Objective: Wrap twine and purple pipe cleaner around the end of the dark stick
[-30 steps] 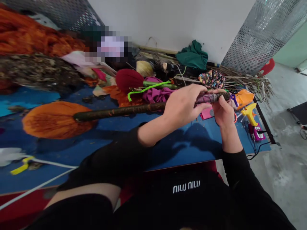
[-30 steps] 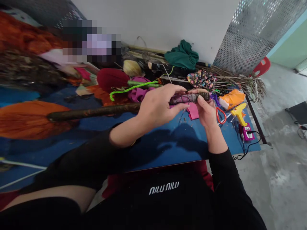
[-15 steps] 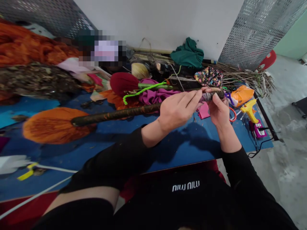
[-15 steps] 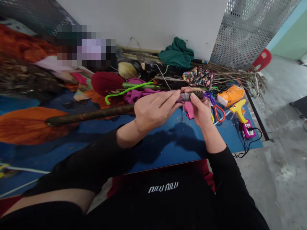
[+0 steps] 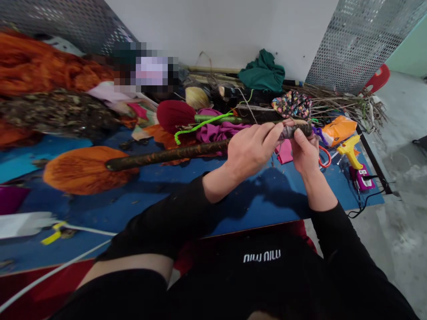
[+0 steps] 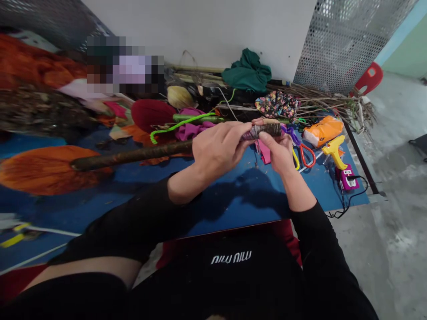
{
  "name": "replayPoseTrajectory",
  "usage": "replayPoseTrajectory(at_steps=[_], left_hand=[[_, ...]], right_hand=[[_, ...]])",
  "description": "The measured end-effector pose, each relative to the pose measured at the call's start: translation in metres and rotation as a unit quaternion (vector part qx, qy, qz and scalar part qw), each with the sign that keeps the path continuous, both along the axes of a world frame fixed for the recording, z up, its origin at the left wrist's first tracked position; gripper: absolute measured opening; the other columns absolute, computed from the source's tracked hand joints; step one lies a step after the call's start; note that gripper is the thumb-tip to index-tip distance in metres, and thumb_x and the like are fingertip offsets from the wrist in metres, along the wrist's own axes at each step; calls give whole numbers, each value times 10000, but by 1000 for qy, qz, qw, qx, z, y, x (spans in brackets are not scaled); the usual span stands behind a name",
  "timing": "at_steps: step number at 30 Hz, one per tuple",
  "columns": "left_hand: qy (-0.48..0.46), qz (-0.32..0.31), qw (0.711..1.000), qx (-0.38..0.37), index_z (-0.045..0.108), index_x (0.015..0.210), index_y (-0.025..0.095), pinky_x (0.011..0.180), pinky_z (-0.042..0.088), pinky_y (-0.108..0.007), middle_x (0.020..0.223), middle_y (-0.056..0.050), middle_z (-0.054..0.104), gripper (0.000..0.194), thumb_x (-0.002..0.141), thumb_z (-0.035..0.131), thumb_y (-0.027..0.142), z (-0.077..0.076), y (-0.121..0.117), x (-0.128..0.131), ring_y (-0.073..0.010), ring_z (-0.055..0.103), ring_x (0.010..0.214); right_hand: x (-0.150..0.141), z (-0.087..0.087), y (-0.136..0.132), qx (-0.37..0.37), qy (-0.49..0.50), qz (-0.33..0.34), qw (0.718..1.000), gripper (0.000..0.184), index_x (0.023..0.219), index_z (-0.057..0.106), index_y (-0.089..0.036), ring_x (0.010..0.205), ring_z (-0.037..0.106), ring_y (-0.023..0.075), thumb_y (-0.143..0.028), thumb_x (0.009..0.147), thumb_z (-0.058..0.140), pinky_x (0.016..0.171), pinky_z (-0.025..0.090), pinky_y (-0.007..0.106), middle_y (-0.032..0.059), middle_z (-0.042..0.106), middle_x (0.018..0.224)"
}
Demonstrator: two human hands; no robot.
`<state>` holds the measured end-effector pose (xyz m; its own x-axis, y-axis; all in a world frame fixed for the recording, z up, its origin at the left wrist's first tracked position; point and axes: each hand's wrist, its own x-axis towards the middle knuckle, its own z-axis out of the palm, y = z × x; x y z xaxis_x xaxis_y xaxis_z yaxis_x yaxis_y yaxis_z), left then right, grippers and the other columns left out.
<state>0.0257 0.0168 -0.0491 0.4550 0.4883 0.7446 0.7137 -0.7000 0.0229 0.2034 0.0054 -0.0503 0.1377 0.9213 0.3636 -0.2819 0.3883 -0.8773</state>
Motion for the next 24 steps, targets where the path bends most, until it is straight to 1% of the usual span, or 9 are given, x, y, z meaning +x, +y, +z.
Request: replayPoseTrajectory(at_steps=[3, 5, 6, 9, 11, 15, 17, 20, 24], left_hand=[[-26, -30, 999, -20, 732, 1312, 197, 771, 549, -336, 1165, -124, 813, 412, 1186, 425, 441, 11, -4, -7, -249, 763, 952], [-36, -59, 997, -40, 722, 1303, 205, 743, 537, -316, 1133, -100, 813, 415, 1181, 429, 472, 19, -8, -11, -238, 764, 947], [-37, -70, 996, -49, 718, 1306, 207, 737, 536, -309, 1122, -92, 816, 422, 1179, 432, 490, 22, -10, -13, -234, 768, 946], [-29, -84, 993, -82, 730, 1282, 213, 754, 544, -309, 1101, -82, 828, 431, 1169, 436, 507, 32, -16, -18, -238, 782, 958], [-15, -86, 989, -119, 743, 1263, 222, 781, 550, -319, 1101, -80, 837, 395, 1148, 473, 487, 37, -19, -20, -247, 789, 968], [25, -105, 973, -205, 753, 1288, 243, 773, 536, -315, 1107, -60, 852, 326, 1086, 573, 425, 43, -21, -20, -247, 798, 965], [50, -116, 962, -241, 765, 1267, 246, 737, 511, -307, 1093, -53, 858, 306, 1065, 598, 404, 43, -21, -18, -242, 800, 940], [80, -132, 946, -285, 773, 1277, 250, 702, 474, -296, 1062, -46, 862, 301, 1051, 618, 374, 41, -22, -13, -231, 798, 900], [88, -151, 933, -315, 779, 1260, 257, 672, 444, -297, 990, -33, 847, 284, 1039, 645, 372, 38, -22, -11, -215, 772, 821]], right_hand=[[9, 1, 0, -11, -75, 89, 993, 543, 1099, 781, -281, 1186, 752, 231, -556, 686, 1002, 1122, 643, 409, 28, 803, 1189], [18, 1, -1, -49, -142, 154, 977, 459, 990, 780, -254, 956, 751, 196, -532, 702, 1005, 888, 681, 342, 18, 795, 1000], [22, 2, -1, -73, -164, 175, 968, 397, 870, 758, -240, 782, 698, 165, -554, 752, 970, 735, 651, 310, 2, 749, 840], [30, 3, 1, -122, -169, 196, 958, 537, 640, 635, -244, 471, 376, 92, -693, 828, 861, 434, 393, 268, -71, 467, 518], [31, 5, 4, -102, -127, 157, 974, 566, 657, 650, -244, 457, 296, 75, -748, 764, 884, 404, 300, 251, -92, 408, 503], [26, 8, 9, -32, -51, 39, 997, 610, 636, 664, -234, 551, 457, 89, -789, 692, 912, 504, 438, 251, -48, 542, 618], [25, 7, 9, -30, -52, 21, 998, 613, 636, 659, -241, 536, 441, 91, -804, 713, 890, 496, 425, 253, -55, 510, 601], [25, 4, 9, -38, -88, -1, 995, 610, 670, 661, -256, 479, 321, 82, -833, 768, 832, 447, 351, 254, -77, 413, 556], [23, -3, 10, -28, -119, -23, 992, 584, 691, 662, -257, 511, 389, 93, -804, 799, 833, 474, 413, 271, -68, 413, 575]])
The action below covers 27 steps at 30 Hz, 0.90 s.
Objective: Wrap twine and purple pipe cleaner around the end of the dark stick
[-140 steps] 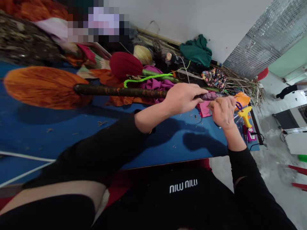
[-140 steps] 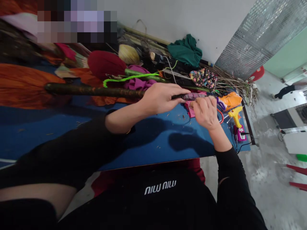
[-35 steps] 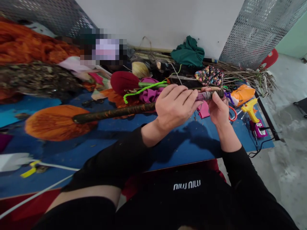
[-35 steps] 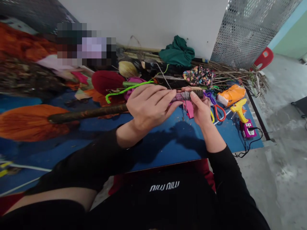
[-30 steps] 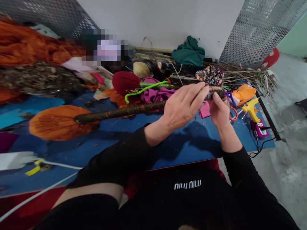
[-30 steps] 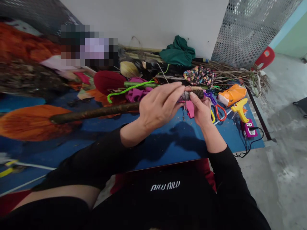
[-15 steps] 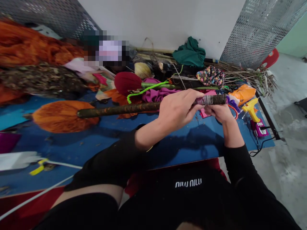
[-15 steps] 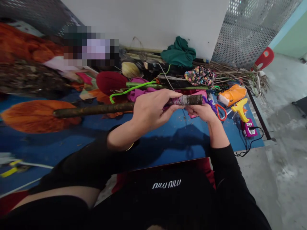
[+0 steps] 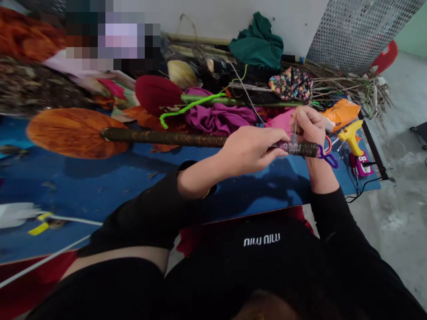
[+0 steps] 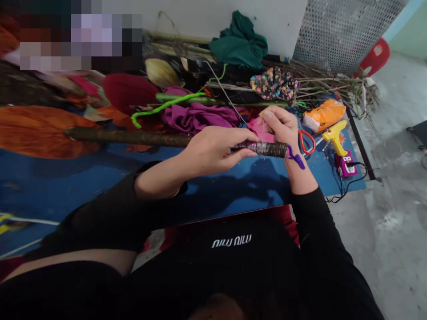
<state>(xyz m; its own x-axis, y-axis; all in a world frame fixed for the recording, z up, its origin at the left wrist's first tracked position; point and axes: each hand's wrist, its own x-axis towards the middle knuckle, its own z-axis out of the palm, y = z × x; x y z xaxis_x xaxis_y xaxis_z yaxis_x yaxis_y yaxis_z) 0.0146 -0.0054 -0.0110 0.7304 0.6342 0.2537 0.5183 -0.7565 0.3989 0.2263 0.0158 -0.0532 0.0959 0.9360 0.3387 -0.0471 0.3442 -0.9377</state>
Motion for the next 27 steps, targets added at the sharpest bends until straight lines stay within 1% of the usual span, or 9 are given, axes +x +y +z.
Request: replayPoseTrajectory(at_steps=[3, 6, 10, 15, 18, 22, 24, 26, 27], left_hand=[[-3, -13, 1000, -14, 781, 1235, 262, 657, 436, -302, 949, -23, 835, 270, 1043, 635, 382, 0, 0, -2, -203, 744, 769], [-9, -4, 1000, 0, 769, 1278, 269, 675, 453, -308, 1007, -30, 850, 303, 1042, 618, 385, 3, -1, -5, -214, 762, 824], [-22, 13, 999, 20, 769, 1294, 271, 701, 488, -323, 1040, -33, 855, 333, 1036, 599, 393, 6, -2, -7, -230, 780, 858], [-44, 37, 997, 58, 768, 1272, 295, 765, 557, -351, 1054, -52, 851, 341, 1064, 554, 460, 7, -3, -10, -252, 799, 930], [-59, 70, 991, 92, 764, 1275, 309, 800, 588, -365, 1105, -57, 851, 345, 1079, 523, 459, 7, -3, -11, -261, 803, 979], [-83, 104, 981, 139, 743, 1397, 309, 817, 601, -362, 1165, -71, 853, 405, 1120, 485, 452, 6, 0, -10, -255, 805, 1014], [-98, 112, 975, 165, 725, 1465, 287, 814, 595, -349, 1192, -85, 851, 444, 1148, 451, 430, 7, 3, -10, -246, 806, 1030], [-104, 123, 971, 175, 726, 1482, 277, 818, 592, -341, 1213, -94, 845, 451, 1158, 441, 409, 8, 6, -10, -245, 803, 1051], [-105, 130, 971, 173, 734, 1474, 283, 829, 595, -342, 1224, -96, 840, 444, 1154, 452, 404, 10, 8, -11, -248, 799, 1064]], right_hand=[[-4, -5, 1, -8, -4, -5, 1000, 520, 722, 676, -255, 582, 500, 111, -732, 846, 842, 533, 497, 273, -59, 443, 603], [-5, -8, 2, -26, -2, -19, 999, 487, 741, 674, -260, 667, 609, 140, -701, 871, 834, 604, 583, 297, -46, 494, 630], [-4, -11, 4, -40, 4, -34, 999, 464, 746, 676, -275, 699, 664, 166, -693, 877, 828, 644, 636, 332, -41, 530, 619], [-13, -14, 4, -34, 36, -21, 999, 520, 703, 651, -270, 581, 528, 122, -738, 834, 836, 544, 536, 300, -51, 523, 612], [-23, -13, 3, -40, 56, -9, 998, 562, 691, 612, -258, 571, 496, 101, -758, 798, 844, 506, 468, 276, -52, 554, 644], [-33, -14, -1, -56, 101, -24, 993, 569, 620, 542, -257, 466, 346, 70, -698, 759, 873, 445, 348, 256, -99, 407, 518], [-35, -15, -4, -54, 97, -42, 993, 575, 563, 521, -251, 444, 295, 64, -655, 788, 863, 447, 312, 259, -104, 350, 472], [-37, -14, -10, -40, 54, -56, 996, 568, 556, 572, -245, 457, 314, 73, -663, 857, 812, 469, 322, 270, -88, 379, 476], [-37, -12, -14, -26, 21, -64, 997, 559, 580, 619, -246, 478, 351, 84, -684, 890, 777, 493, 356, 279, -75, 427, 500]])
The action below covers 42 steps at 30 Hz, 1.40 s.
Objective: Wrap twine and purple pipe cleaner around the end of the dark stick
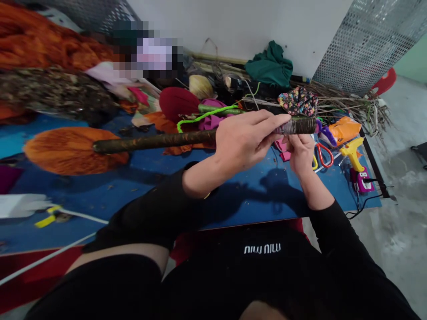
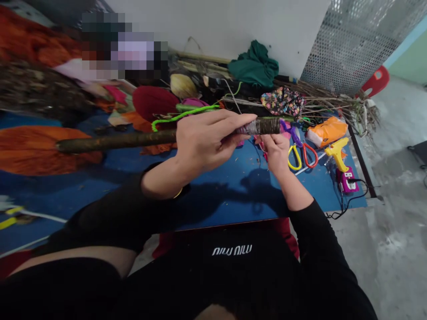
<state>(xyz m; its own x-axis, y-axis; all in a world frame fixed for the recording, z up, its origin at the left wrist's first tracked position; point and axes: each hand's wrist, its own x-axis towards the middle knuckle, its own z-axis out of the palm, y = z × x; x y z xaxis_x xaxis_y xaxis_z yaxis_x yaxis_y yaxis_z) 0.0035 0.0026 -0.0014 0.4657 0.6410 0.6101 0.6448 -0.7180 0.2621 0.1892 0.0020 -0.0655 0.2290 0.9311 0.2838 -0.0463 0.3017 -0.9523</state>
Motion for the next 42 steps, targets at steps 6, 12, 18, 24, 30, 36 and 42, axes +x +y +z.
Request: replayPoseTrajectory(at_steps=[6, 12, 18, 24, 30, 36, 42], left_hand=[[-19, 28, 999, -33, 725, 1486, 305, 883, 606, -381, 1322, -99, 810, 445, 1111, 498, 384, 8, 10, -5, -284, 774, 1152], [-22, 27, 998, -58, 736, 1454, 295, 895, 568, -378, 1331, -75, 808, 448, 1047, 558, 349, -1, 21, 1, -300, 765, 1166], [-44, 25, 995, -81, 753, 1442, 301, 900, 558, -394, 1282, -88, 819, 444, 1051, 558, 376, -15, 28, 12, -313, 763, 1152], [-43, 19, 997, -67, 764, 1404, 237, 856, 539, -367, 1209, -99, 822, 436, 1083, 524, 409, -23, 25, 18, -292, 757, 1103], [-10, 14, 999, -43, 767, 1397, 226, 791, 524, -357, 1213, -97, 821, 434, 1069, 510, 349, -26, 29, 21, -280, 766, 1061], [4, 18, 998, -57, 762, 1374, 237, 797, 544, -360, 1182, -94, 826, 414, 1053, 518, 330, -26, 35, 18, -274, 770, 1026], [0, 22, 995, -93, 748, 1338, 233, 831, 545, -367, 1094, -85, 826, 368, 1036, 584, 363, -30, 34, 16, -291, 763, 1023]], right_hand=[[3, 8, -24, 103, -195, -50, 974, 464, 718, 758, -299, 727, 585, 196, -698, 949, 704, 810, 604, 418, 12, 635, 713], [7, 24, -35, 146, -195, -44, 969, 459, 750, 805, -315, 1166, 705, 324, -739, 907, 726, 1071, 621, 558, 102, 713, 1081], [-6, 22, -28, 147, -55, 12, 987, 573, 633, 636, -317, 752, 650, 248, -778, 971, 592, 806, 642, 492, 23, 534, 663], [-7, 11, -39, 142, -247, -36, 958, 546, 684, 620, -298, 684, 523, 204, -711, 1035, 556, 736, 530, 429, 5, 510, 663], [-4, 1, -31, 290, -392, -76, 870, 446, 729, 617, -261, 646, 510, 168, -440, 1125, 518, 653, 480, 361, 3, 537, 679], [-1, 11, -25, 421, -381, -67, 820, 288, 954, 721, -242, 932, 749, 191, -315, 1133, 507, 712, 647, 334, 59, 705, 987], [21, 23, -25, 341, -349, -131, 863, 367, 966, 778, -257, 803, 725, 168, -494, 1120, 544, 721, 687, 376, 48, 655, 958]])
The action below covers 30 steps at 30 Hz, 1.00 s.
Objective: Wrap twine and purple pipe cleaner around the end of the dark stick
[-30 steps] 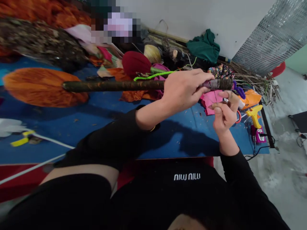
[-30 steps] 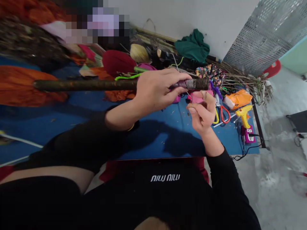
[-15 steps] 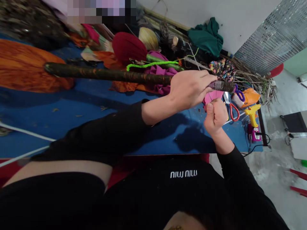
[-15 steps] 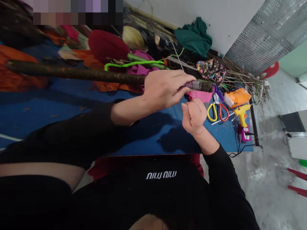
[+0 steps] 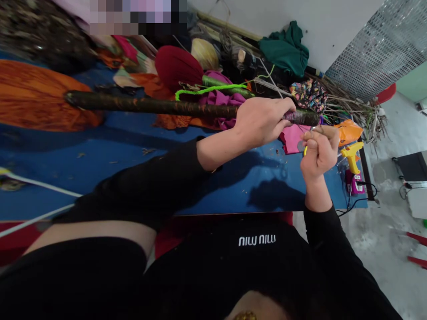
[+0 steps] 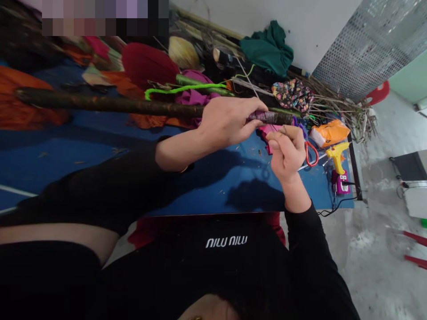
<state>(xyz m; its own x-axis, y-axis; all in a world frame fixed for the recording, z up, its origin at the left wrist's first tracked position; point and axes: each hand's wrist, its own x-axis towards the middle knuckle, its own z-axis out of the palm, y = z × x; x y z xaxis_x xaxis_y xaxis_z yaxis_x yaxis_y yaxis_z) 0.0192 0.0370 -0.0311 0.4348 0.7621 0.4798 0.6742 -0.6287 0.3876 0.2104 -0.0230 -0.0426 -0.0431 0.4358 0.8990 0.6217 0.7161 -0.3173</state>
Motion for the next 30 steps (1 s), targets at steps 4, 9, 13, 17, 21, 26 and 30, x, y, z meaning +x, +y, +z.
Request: replayPoseTrajectory(at_steps=[4, 9, 13, 17, 21, 26, 30], left_hand=[[8, -16, 1000, -17, 750, 1316, 203, 886, 556, -410, 1180, -108, 820, 353, 1049, 576, 353, 1, -1, 1, -319, 770, 1069], [23, -28, 999, -36, 752, 1318, 202, 897, 557, -401, 1207, -102, 823, 352, 1046, 591, 355, 4, -4, 2, -317, 776, 1114], [44, -36, 997, -45, 752, 1334, 238, 853, 540, -367, 1170, -75, 834, 359, 1045, 579, 364, 4, -8, 4, -292, 781, 1095], [61, -37, 997, -25, 755, 1324, 231, 801, 524, -373, 1132, -82, 827, 389, 1042, 524, 365, -7, -11, 10, -298, 777, 1039], [70, -49, 996, 34, 731, 1344, 198, 763, 510, -376, 1106, -110, 814, 422, 1083, 469, 402, -24, -14, 16, -294, 756, 1012], [78, -45, 987, 131, 718, 1326, 171, 739, 490, -366, 1082, -103, 816, 474, 1172, 306, 348, -36, -22, 20, -249, 746, 942], [90, -25, 984, 152, 678, 1464, 223, 670, 465, -375, 1072, -77, 820, 505, 1193, 263, 326, -40, -26, 22, -236, 737, 880]], right_hand=[[10, 6, 3, -81, 13, 39, 996, 461, 940, 734, -264, 953, 796, 224, -546, 1150, 436, 836, 717, 427, 33, 679, 820], [18, 11, 4, -186, 22, 62, 980, 532, 922, 710, -266, 982, 820, 217, -649, 1130, 405, 765, 721, 382, 51, 781, 926], [23, 15, 7, -204, -24, 73, 976, 450, 944, 734, -273, 1060, 834, 238, -617, 1114, 498, 869, 726, 427, 59, 835, 1049], [27, 20, 11, -143, -92, 49, 984, 355, 969, 751, -289, 1048, 845, 220, -479, 1141, 505, 842, 706, 387, 32, 867, 1110], [30, 21, 13, -219, -122, 14, 968, 392, 1010, 751, -300, 989, 834, 223, -543, 1144, 472, 832, 677, 379, 26, 861, 1051], [28, 23, 12, -258, -91, 5, 962, 531, 929, 739, -291, 754, 749, 178, -667, 1126, 420, 717, 601, 329, 6, 800, 832], [26, 25, 12, -251, -60, 19, 966, 590, 854, 707, -236, 687, 703, 142, -673, 1128, 418, 685, 556, 301, -14, 752, 772]])
